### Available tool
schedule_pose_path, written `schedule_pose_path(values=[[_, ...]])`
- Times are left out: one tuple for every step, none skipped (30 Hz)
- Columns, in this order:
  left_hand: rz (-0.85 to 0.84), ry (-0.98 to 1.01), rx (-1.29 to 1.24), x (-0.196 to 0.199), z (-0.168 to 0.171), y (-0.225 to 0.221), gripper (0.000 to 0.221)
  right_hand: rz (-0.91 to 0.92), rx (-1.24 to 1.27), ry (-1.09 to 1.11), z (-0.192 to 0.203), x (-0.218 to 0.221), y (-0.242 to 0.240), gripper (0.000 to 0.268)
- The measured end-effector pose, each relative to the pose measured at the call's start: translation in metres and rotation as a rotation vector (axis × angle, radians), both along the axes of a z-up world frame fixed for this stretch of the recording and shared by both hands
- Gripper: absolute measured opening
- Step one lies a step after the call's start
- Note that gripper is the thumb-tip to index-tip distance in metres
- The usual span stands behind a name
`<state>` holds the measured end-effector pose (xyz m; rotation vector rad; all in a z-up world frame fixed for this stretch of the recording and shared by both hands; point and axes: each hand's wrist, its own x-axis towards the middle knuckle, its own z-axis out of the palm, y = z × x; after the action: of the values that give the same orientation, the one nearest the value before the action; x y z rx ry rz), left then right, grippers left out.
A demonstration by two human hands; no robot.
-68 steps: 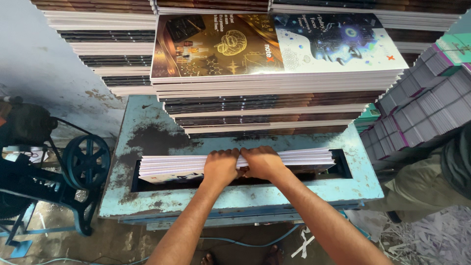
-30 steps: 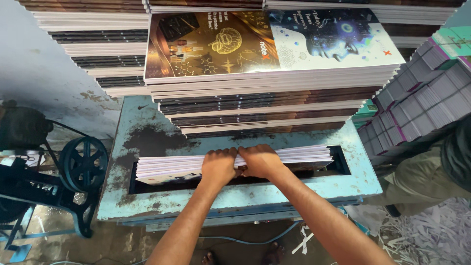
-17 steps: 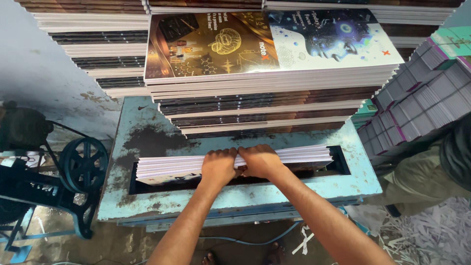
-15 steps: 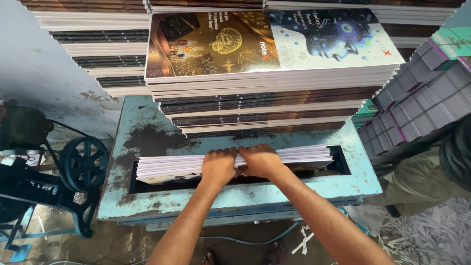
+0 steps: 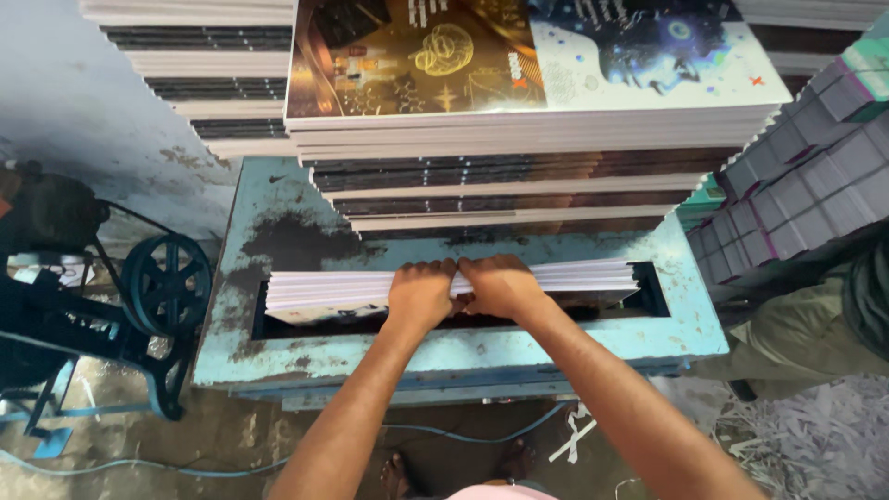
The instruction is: The person repeatedly places stacks of printed booklets into a binding machine, presses down to secure the binding, and then removes the finished stacks to place them on a growing pile. The process is repeated continuously with new stacks of booklets.
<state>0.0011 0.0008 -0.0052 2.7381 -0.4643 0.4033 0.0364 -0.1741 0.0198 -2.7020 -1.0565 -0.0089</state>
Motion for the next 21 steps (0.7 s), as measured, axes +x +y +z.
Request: schedule_pose_path(values=[[0.005, 0.002, 0.005, -0.001, -0.001, 0.0, 0.056, 0.009, 0.011, -0.011, -0.001, -0.001, 0.0, 0.051], [0.009, 0.002, 0.01, -0.001, -0.001, 0.0, 0.057, 0.007, 0.007, -0.003, -0.001, 0.0, 0.0, 0.051], [0.013, 0.001, 0.015, -0.001, -0.001, 0.0, 0.057, 0.005, 0.002, 0.005, -0.001, 0.0, 0.0, 0.05], [0.012, 0.008, 0.016, -0.001, -0.001, 0.0, 0.057, 0.001, -0.003, 0.011, 0.0, 0.0, 0.0, 0.05], [0.012, 0.016, 0.016, 0.0, -0.001, 0.0, 0.057, -0.003, -0.005, 0.013, 0.0, -0.001, 0.0, 0.051], [0.011, 0.023, 0.017, 0.0, -0.001, -0.001, 0.056, -0.008, -0.006, 0.014, 0.001, -0.001, 0.0, 0.051], [0.011, 0.026, 0.019, -0.001, -0.001, -0.001, 0.056, -0.012, -0.008, 0.014, 0.002, -0.002, 0.0, 0.051], [0.012, 0.029, 0.022, -0.001, -0.001, -0.001, 0.056, -0.008, -0.011, 0.013, 0.002, -0.002, 0.0, 0.052], [0.013, 0.032, 0.025, -0.001, 0.0, 0.0, 0.056, -0.004, -0.013, 0.012, 0.003, -0.002, 0.001, 0.053], [0.015, 0.027, 0.028, -0.002, 0.0, 0.0, 0.055, 0.001, -0.017, 0.012, 0.003, -0.002, 0.001, 0.054], [0.017, 0.023, 0.031, -0.002, 0.0, -0.001, 0.054, -0.004, -0.017, 0.009, 0.003, -0.003, 0.001, 0.053], [0.02, 0.018, 0.034, -0.002, 0.001, -0.001, 0.053, -0.008, -0.018, 0.006, 0.004, -0.003, 0.002, 0.053], [0.02, 0.01, 0.024, -0.002, 0.001, -0.001, 0.054, -0.013, -0.019, 0.002, 0.004, -0.003, 0.002, 0.052], [0.02, 0.002, 0.015, -0.003, 0.002, -0.001, 0.054, -0.015, -0.029, 0.007, 0.004, -0.003, 0.002, 0.052], [0.02, -0.007, 0.005, -0.004, 0.003, -0.001, 0.055, -0.018, -0.038, 0.012, 0.005, -0.003, 0.003, 0.052], [0.021, -0.022, 0.011, -0.005, 0.004, -0.002, 0.055, -0.021, -0.048, 0.016, 0.005, -0.003, 0.003, 0.052], [0.022, -0.037, 0.017, -0.006, 0.005, -0.002, 0.056, -0.023, -0.048, 0.017, 0.005, -0.003, 0.003, 0.052], [0.023, -0.052, 0.023, -0.008, 0.006, -0.002, 0.056, -0.024, -0.05, 0.019, 0.005, -0.003, 0.003, 0.052], [0.012, -0.055, 0.015, -0.009, 0.007, -0.002, 0.057, -0.025, -0.051, 0.021, 0.005, -0.004, 0.003, 0.051], [0.003, -0.057, 0.007, -0.01, 0.008, -0.002, 0.057, -0.03, -0.051, 0.022, 0.005, -0.004, 0.002, 0.05], [-0.007, -0.06, -0.002, -0.011, 0.009, -0.001, 0.057, -0.034, -0.051, 0.023, 0.005, -0.005, 0.002, 0.049]])
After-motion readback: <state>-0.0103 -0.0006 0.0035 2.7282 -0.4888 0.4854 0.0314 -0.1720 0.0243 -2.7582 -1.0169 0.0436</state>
